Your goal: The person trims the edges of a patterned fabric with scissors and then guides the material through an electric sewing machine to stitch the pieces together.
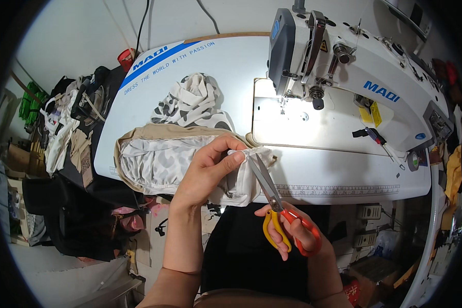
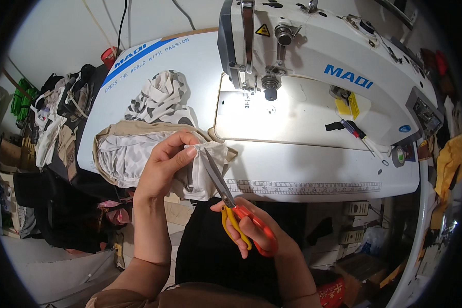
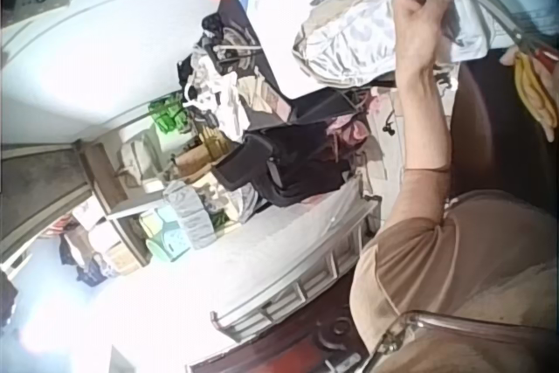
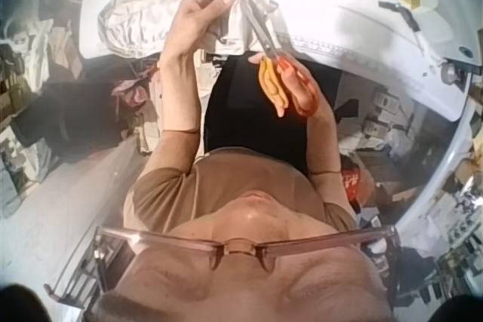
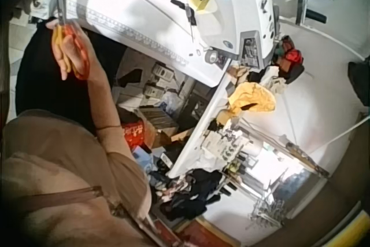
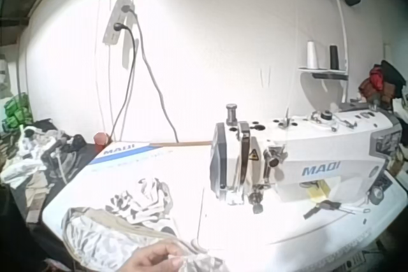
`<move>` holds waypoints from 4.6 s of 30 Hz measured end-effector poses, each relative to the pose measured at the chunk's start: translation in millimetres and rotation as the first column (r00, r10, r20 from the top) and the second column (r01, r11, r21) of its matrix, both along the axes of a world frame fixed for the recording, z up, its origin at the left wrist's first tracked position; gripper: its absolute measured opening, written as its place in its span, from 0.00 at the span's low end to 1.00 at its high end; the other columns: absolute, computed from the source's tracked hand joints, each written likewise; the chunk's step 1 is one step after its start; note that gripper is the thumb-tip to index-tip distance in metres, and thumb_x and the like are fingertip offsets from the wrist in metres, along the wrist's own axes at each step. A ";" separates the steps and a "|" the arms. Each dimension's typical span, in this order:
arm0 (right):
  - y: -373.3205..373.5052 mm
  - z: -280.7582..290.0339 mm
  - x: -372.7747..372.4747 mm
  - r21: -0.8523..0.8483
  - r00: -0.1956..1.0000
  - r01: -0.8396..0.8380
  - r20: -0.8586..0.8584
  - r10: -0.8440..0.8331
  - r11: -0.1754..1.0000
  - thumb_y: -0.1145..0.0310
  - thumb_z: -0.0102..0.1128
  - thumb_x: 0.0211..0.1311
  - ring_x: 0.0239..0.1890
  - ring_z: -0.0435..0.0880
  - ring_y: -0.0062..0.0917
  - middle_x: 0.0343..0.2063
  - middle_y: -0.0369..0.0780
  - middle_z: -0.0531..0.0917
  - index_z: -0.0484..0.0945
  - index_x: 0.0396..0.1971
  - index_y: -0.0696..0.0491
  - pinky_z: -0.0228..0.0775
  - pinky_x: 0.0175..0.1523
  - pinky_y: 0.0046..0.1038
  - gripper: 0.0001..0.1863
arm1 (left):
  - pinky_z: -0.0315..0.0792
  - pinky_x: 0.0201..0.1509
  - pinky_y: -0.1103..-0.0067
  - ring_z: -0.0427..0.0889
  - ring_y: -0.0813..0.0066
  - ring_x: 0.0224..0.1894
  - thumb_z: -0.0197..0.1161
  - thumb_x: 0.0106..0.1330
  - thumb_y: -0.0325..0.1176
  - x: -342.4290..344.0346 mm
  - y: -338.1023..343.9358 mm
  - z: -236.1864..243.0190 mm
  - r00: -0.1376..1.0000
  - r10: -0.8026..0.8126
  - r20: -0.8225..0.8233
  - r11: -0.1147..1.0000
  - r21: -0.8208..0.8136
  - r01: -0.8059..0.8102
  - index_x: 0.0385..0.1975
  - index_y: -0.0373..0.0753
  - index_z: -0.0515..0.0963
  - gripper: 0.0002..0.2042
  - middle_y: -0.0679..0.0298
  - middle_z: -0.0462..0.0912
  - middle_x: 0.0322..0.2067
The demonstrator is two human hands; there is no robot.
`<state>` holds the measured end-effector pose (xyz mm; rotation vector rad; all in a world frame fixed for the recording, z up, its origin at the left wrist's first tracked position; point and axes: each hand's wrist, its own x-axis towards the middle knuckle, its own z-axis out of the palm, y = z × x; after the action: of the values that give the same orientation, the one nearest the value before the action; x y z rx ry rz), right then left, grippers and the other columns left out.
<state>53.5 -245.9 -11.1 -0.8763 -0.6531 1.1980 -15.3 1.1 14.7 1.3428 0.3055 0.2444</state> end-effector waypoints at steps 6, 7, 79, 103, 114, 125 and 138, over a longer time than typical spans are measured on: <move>-0.4 3.3 1.8 0.012 1.000 0.008 0.023 -0.008 1.000 0.36 0.45 0.75 0.15 0.74 0.14 0.25 0.35 0.75 0.65 0.65 0.66 0.71 0.21 0.17 0.43 | 0.67 0.50 0.86 0.73 0.86 0.43 0.65 0.73 0.31 -1.4 0.0 2.2 1.000 0.000 -0.022 1.000 0.024 0.000 0.44 0.36 0.80 0.07 0.73 0.77 0.39; 0.4 3.4 1.8 0.003 0.999 0.023 0.033 -0.023 1.000 0.36 0.45 0.75 0.15 0.74 0.14 0.25 0.35 0.75 0.65 0.65 0.66 0.71 0.21 0.17 0.43 | 0.67 0.51 0.86 0.73 0.86 0.44 0.65 0.73 0.32 -1.0 0.0 2.4 1.000 -0.003 -0.017 0.999 0.037 0.004 0.44 0.36 0.80 0.07 0.73 0.77 0.40; 68.0 26.3 16.5 0.114 0.569 0.563 0.666 -0.483 0.819 0.77 0.68 0.61 0.39 0.83 0.29 0.34 0.41 0.83 0.79 0.39 0.59 0.75 0.48 0.29 0.08 | 0.68 0.45 0.70 0.77 0.61 0.39 0.74 0.52 0.24 -25.9 -43.7 24.3 0.888 0.187 0.420 0.314 0.831 -0.460 0.34 0.40 0.82 0.11 0.63 0.80 0.34; 72.6 23.7 13.4 0.262 0.382 0.522 0.779 -0.497 0.812 0.78 0.66 0.55 0.33 0.80 0.37 0.30 0.40 0.81 0.78 0.32 0.55 0.71 0.42 0.35 0.07 | 0.73 0.40 0.72 0.80 0.62 0.32 0.68 0.51 0.18 -24.4 -45.9 17.9 0.915 0.219 0.340 0.338 0.853 -0.398 0.28 0.35 0.76 0.08 0.60 0.81 0.27; 62.8 28.2 20.6 0.003 0.766 0.469 0.497 -0.409 0.883 0.76 0.63 0.66 0.38 0.80 0.19 0.32 0.36 0.81 0.77 0.37 0.59 0.73 0.49 0.22 0.04 | 0.66 0.32 0.85 0.71 0.84 0.26 0.68 0.62 0.23 -18.7 -55.0 2.1 0.923 0.372 0.093 0.847 0.373 -0.379 0.31 0.34 0.79 0.04 0.68 0.79 0.29; 62.8 26.0 20.8 -0.043 0.763 0.467 0.525 -0.378 0.883 0.76 0.64 0.65 0.36 0.80 0.18 0.32 0.36 0.81 0.76 0.38 0.59 0.74 0.45 0.22 0.06 | 0.67 0.32 0.84 0.73 0.83 0.28 0.68 0.63 0.24 -17.3 -49.4 10.8 0.950 0.289 0.121 0.793 0.526 -0.308 0.32 0.35 0.80 0.03 0.69 0.79 0.28; 60.5 30.1 38.9 -0.076 0.792 0.418 0.518 -0.322 0.905 0.76 0.60 0.68 0.34 0.78 0.15 0.30 0.36 0.80 0.75 0.38 0.60 0.72 0.40 0.20 0.04 | 0.68 0.36 0.87 0.72 0.88 0.31 0.65 0.63 0.22 -4.9 -40.7 -5.4 0.949 0.228 0.219 0.798 0.516 -0.311 0.32 0.36 0.76 0.04 0.70 0.79 0.31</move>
<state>92.4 -185.4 19.1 -1.4299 -0.7384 0.6747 -20.1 -39.6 9.3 1.8362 0.3163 0.7137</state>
